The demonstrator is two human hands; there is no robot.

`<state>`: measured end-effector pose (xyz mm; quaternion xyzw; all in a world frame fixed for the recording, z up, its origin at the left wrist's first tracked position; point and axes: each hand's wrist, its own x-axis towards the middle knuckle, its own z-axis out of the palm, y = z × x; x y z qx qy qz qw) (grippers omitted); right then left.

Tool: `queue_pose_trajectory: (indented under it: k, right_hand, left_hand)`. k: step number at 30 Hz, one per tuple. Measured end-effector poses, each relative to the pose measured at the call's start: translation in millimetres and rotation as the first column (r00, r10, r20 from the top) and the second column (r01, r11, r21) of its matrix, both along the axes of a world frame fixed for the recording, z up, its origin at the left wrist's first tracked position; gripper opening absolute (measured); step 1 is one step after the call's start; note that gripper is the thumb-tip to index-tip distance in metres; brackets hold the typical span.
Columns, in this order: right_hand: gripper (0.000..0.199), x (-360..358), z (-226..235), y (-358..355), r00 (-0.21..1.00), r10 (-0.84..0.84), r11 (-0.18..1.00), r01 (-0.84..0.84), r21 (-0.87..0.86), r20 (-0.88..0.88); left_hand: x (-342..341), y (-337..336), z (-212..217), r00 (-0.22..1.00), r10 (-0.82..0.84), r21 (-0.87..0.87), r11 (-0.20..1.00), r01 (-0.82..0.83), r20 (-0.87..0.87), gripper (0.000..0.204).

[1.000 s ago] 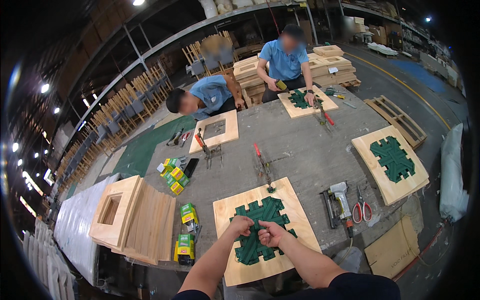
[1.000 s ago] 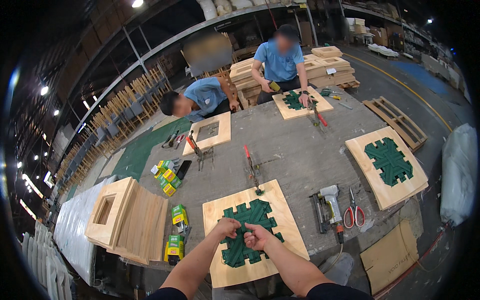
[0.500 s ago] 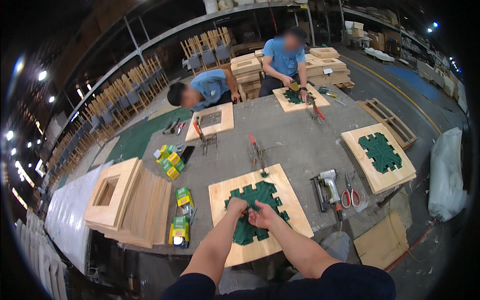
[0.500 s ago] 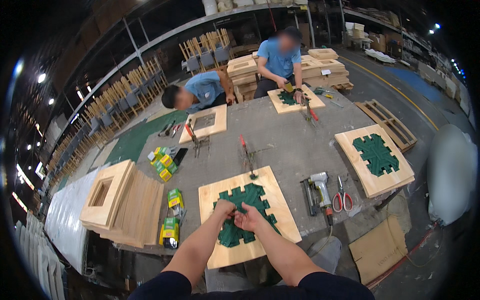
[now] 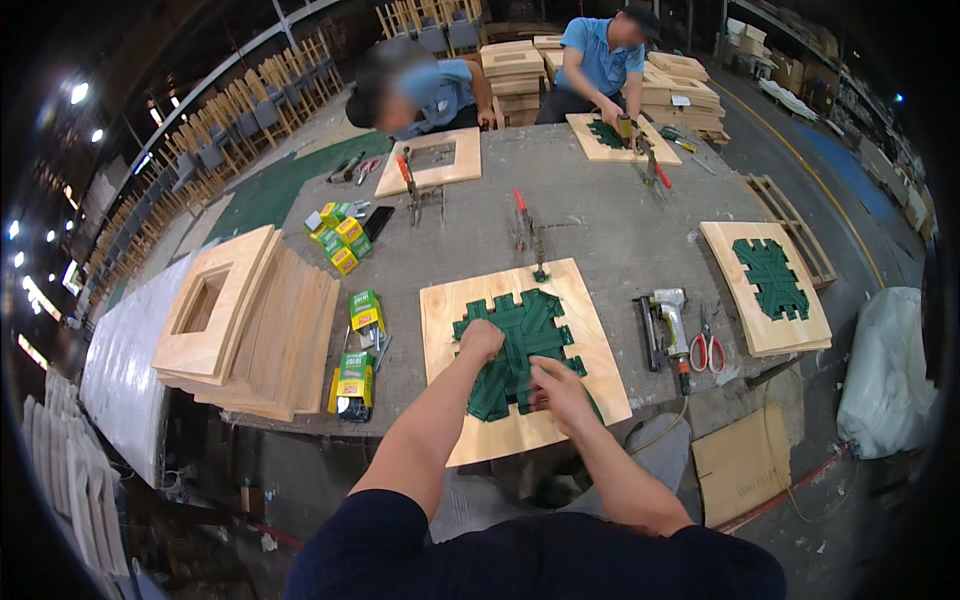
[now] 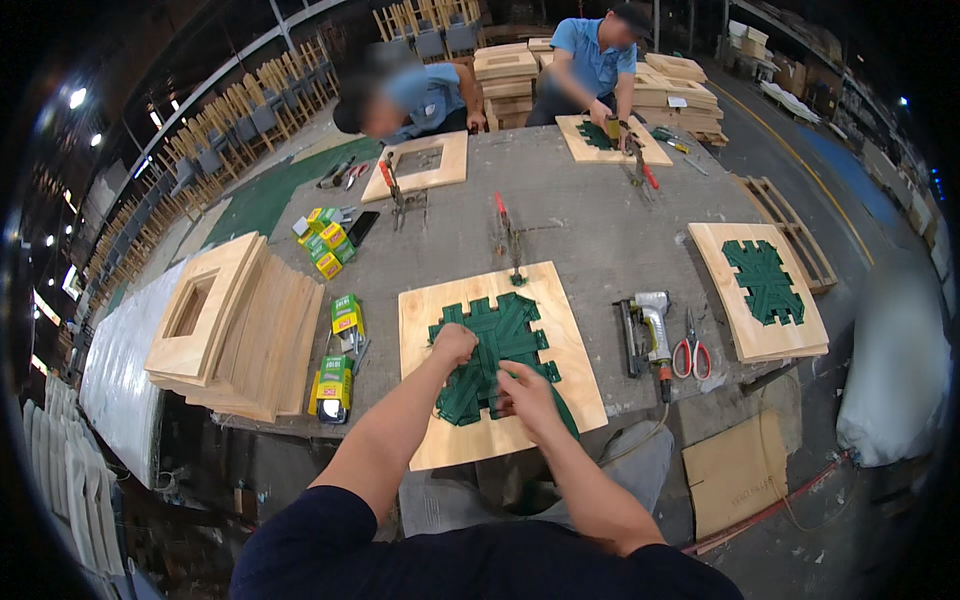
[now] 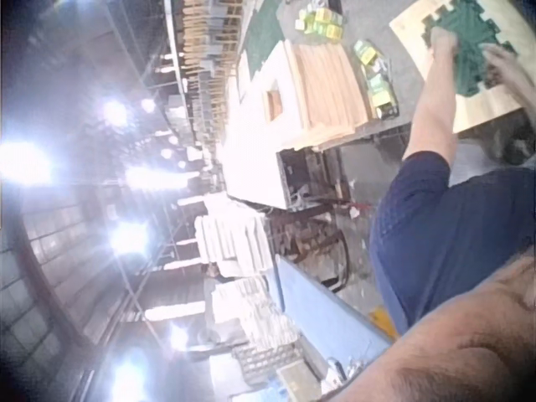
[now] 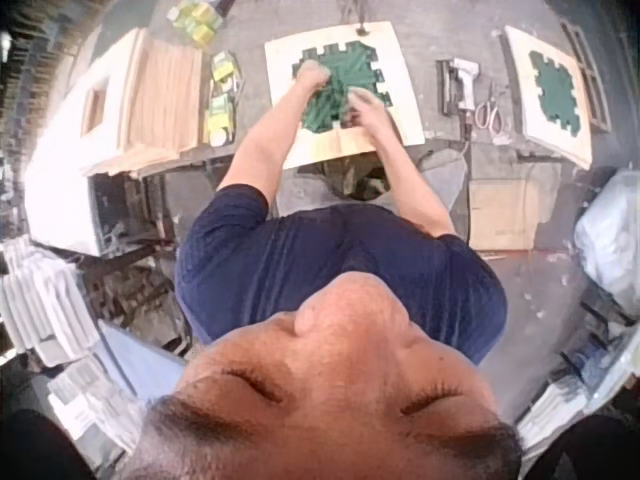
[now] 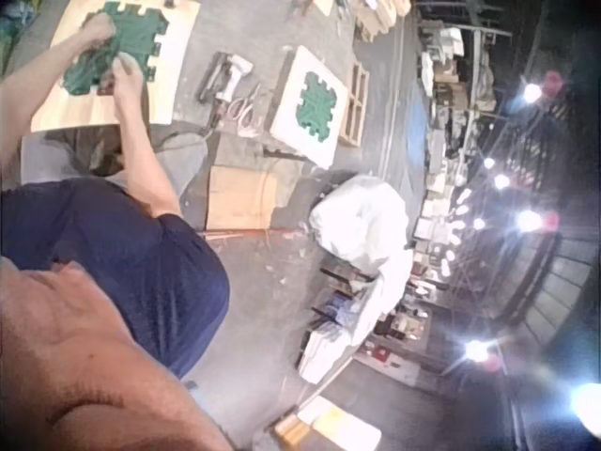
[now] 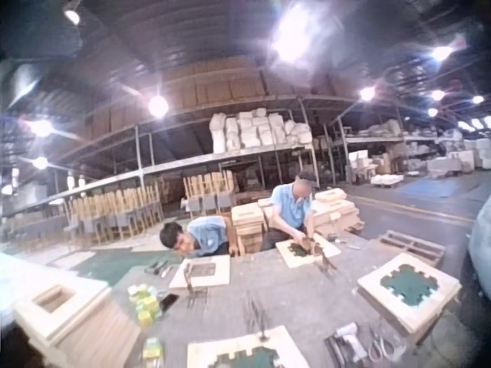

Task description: The person weaves green strips into a grid pattern on a square wooden board, using a nail gun to secure the strips at intersections. They repeatedly fold and staple the material, then trim excess with scissors.

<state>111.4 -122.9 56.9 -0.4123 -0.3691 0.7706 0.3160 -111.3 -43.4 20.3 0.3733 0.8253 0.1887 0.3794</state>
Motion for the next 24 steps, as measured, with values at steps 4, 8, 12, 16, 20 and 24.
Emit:
queue_pose_trajectory:
  k: [4,8,12,16,20,24]
  right_hand:
    - [0.02,106,-5,-19,0.799,-0.331,0.782,-0.065,0.62,0.502]
    - [0.039,175,-33,-40,0.566,-0.058,0.901,-0.326,0.287,0.823]
    - [0.048,162,-58,-48,0.862,0.121,0.975,-0.196,0.104,0.493]
    - [0.033,151,-65,-47,0.898,0.193,0.967,-0.242,0.079,0.395]
    - [0.027,161,-62,-39,0.973,0.114,0.981,-0.143,0.134,0.202]
    - [0.027,144,-30,-16,0.973,0.142,0.969,-0.175,0.177,0.181]
  left_hand:
    - [-3,-6,4,0.993,-0.079,0.124,0.99,0.068,0.089,0.015]
    - [-7,-4,10,0.98,-0.105,0.11,0.99,0.088,0.166,0.009]
    - [-8,-10,17,0.981,-0.11,0.127,0.988,0.09,0.16,0.009]
    - [8,-5,31,0.97,-0.21,0.0,0.977,0.211,-0.12,0.015]
    - [37,2,47,0.786,-0.352,-0.133,0.934,0.332,-0.508,0.027]
    - [20,6,62,0.647,-0.342,-0.136,0.928,0.347,-0.681,0.031]
